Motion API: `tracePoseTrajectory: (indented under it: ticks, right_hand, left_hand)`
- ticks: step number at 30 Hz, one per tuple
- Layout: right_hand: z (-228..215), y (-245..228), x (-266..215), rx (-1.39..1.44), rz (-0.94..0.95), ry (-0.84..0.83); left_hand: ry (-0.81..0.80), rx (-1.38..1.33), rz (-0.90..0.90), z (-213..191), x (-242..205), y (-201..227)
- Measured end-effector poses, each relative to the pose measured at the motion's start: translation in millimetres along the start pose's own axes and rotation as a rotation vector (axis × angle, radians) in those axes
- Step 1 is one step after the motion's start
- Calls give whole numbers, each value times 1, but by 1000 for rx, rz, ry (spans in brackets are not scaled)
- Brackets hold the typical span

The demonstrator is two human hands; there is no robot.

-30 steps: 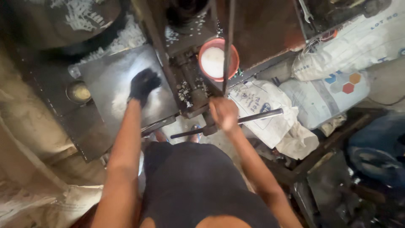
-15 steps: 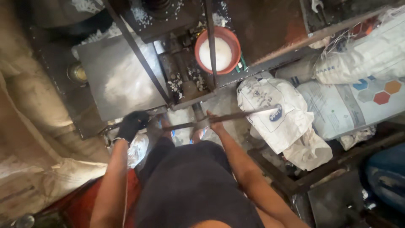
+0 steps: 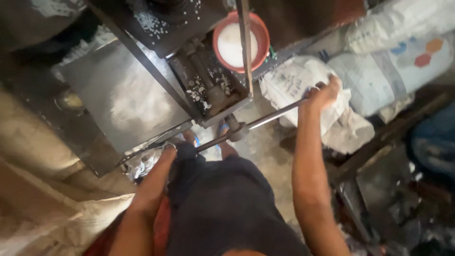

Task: The person operates a manual machine by turning a crank and repeatedly placing a metal block into the mechanism. The person also picks up small white fragments from the machine's surface and places them into a red bowl.

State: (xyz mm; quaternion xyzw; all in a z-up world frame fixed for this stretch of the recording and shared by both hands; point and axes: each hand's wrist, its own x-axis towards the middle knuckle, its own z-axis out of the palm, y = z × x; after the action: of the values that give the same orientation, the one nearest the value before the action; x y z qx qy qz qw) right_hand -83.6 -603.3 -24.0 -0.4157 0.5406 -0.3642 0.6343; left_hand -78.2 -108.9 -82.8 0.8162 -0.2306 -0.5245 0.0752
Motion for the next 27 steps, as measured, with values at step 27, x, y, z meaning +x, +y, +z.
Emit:
tracePoseTrajectory:
  ticks: [27]
  right_hand:
    - [1, 33, 15, -1100, -719, -290]
  left_hand:
    - [812, -1184, 348, -112, -89, 64]
